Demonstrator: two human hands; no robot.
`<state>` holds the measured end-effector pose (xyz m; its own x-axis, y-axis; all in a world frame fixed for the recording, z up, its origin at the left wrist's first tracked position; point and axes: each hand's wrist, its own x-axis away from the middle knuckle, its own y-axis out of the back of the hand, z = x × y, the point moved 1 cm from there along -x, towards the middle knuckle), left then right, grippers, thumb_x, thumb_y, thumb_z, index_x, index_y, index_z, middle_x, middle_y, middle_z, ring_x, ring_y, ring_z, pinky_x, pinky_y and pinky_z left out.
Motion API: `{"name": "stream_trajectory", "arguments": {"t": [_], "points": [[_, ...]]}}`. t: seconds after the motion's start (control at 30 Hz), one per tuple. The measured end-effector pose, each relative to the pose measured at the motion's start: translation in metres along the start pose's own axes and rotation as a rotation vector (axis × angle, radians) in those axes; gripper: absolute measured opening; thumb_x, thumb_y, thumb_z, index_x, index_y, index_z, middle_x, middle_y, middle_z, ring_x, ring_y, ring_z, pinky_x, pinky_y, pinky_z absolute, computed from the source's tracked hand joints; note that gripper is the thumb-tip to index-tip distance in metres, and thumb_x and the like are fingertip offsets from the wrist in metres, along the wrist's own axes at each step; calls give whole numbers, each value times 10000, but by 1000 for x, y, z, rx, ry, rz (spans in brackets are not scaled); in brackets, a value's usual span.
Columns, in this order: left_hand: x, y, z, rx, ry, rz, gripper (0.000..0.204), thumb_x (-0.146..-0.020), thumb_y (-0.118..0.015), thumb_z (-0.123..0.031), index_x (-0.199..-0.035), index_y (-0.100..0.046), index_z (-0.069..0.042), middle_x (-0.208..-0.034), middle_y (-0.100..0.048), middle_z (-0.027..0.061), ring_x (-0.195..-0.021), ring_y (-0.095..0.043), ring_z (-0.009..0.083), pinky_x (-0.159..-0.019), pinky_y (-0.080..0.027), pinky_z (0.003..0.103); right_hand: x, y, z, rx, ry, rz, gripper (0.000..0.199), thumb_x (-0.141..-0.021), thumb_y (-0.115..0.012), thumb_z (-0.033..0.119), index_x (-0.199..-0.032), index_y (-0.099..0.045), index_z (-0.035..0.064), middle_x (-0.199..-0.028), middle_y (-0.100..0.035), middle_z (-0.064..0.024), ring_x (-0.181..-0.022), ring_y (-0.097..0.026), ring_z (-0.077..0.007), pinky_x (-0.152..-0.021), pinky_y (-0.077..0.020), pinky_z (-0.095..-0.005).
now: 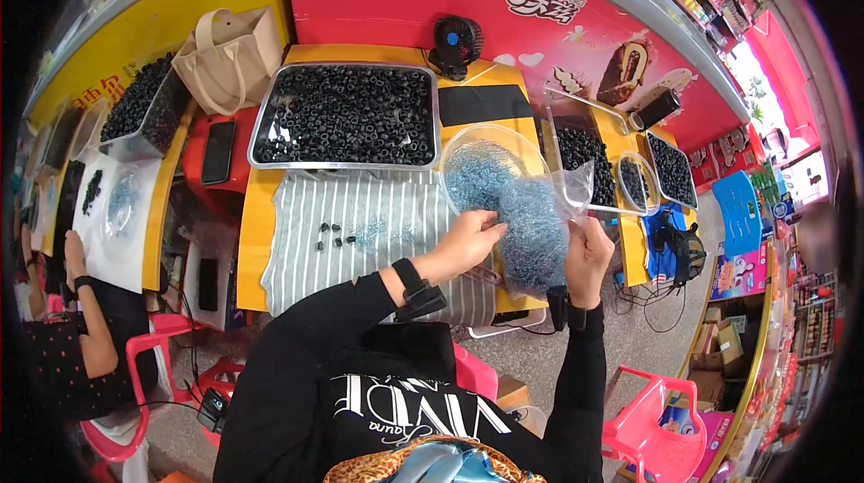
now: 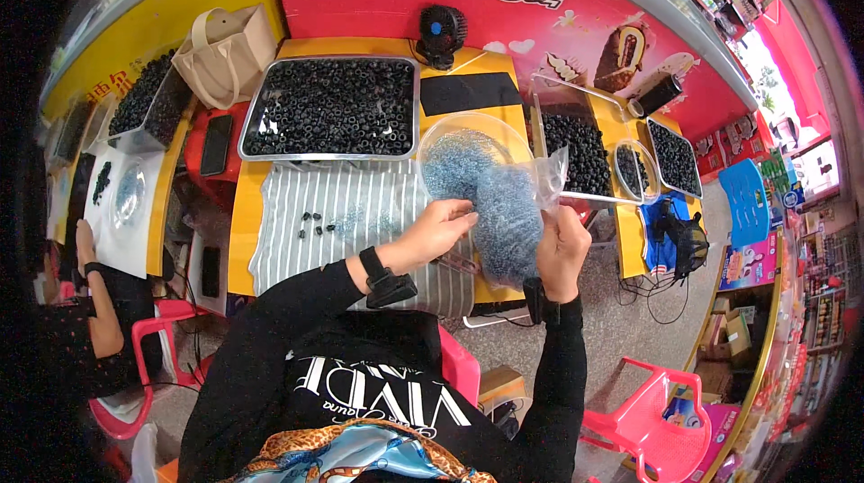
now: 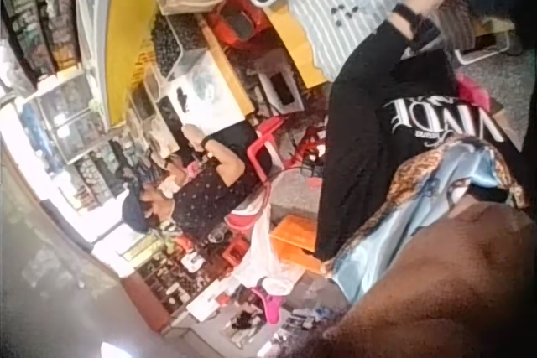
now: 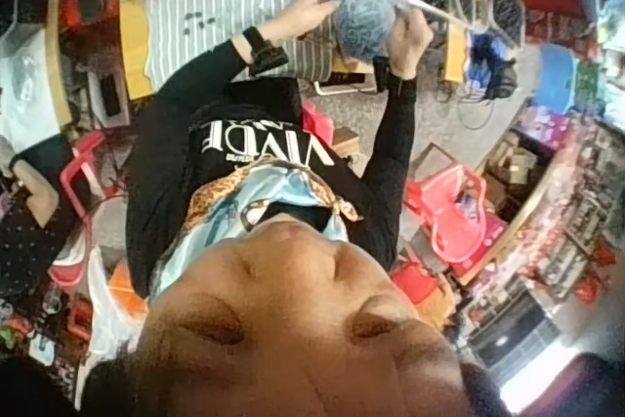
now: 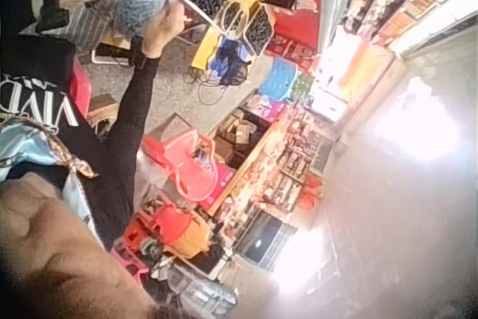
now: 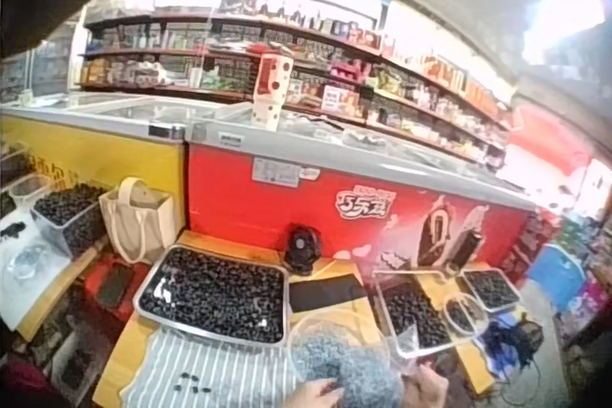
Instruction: Sort and assemble small black and blue plastic components at a workstation.
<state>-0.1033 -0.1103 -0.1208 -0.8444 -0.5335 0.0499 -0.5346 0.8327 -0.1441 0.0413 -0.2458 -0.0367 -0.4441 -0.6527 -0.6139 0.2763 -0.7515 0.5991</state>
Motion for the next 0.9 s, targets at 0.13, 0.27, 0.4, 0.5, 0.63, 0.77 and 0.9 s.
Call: {"name": "stream_trajectory", "arguments": {"t": [0.13, 0.27, 0.4, 0.5, 0.63, 0.77, 0.9], "points": [[2, -8, 1, 292, 231, 57, 369, -1019, -474, -324, -1216, -577, -29, -992, -629, 10, -822, -571, 91, -758, -467, 243, -23, 15, 34, 27, 94, 89, 54, -851, -578, -73, -826, -545, -38, -652, -496, -166, -538, -480, -236, -518, -361, -322], [7, -26, -26, 719, 268, 46, 519, -984, -468, -492, -1322, -504, -100, -1193, -611, 35, -1066, -573, 151, -907, -441, 324, -45, 27, 52, 18, 3, 146, 41, -864, -586, -48, -830, -575, -28, -630, -485, -72, -578, -426, -98, -516, -338, -270], [-2, -43, -19, 1008, 186, 156, 508, -973, -497, -483, -1270, -547, -74, -1226, -609, 46, -1124, -562, 170, -963, -425, 376, -59, 22, 53, 66, -12, 229, 92, -887, -586, -5, -799, -561, -14, -623, -479, -29, -591, -419, -64, -517, -330, -250], [-7, -45, -19, 1125, 241, 122, 441, -971, -542, -404, -1207, -585, -34, -1167, -642, 70, -1088, -594, 188, -966, -442, 395, -63, 17, 33, -33, -136, 294, 147, -902, -584, 23, -766, -536, -6, -615, -483, -19, -588, -423, -58, -513, -334, -253], [-7, -46, -26, 1277, 365, 124, 255, -956, -572, -191, -1114, -606, 6, -1107, -664, 95, -1001, -652, 226, -870, -537, 413, -64, 9, 14, 23, -261, 395, 218, -920, -583, 72, -729, -499, 8, -602, -477, 4, -577, -430, -50, -509, -338, -251], [-11, -45, -20, 1269, 283, 21, 278, -970, -549, -209, -1153, -571, -1, -1092, -663, 114, -996, -655, 223, -880, -543, 405, -63, 5, 12, -73, -329, 350, 267, -932, -574, 77, -699, -458, 19, -592, -458, 19, -576, -425, -39, -510, -333, -229], [-14, -41, -15, 1304, 237, 100, 301, -985, -527, -277, -1149, -571, -28, -1063, -661, 91, -933, -657, 202, -837, -539, 359, -71, 3, 23, -81, -271, 308, 289, -931, -581, 66, -688, -427, 31, -591, -446, 24, -575, -417, -32, -507, -329, -224]]}}
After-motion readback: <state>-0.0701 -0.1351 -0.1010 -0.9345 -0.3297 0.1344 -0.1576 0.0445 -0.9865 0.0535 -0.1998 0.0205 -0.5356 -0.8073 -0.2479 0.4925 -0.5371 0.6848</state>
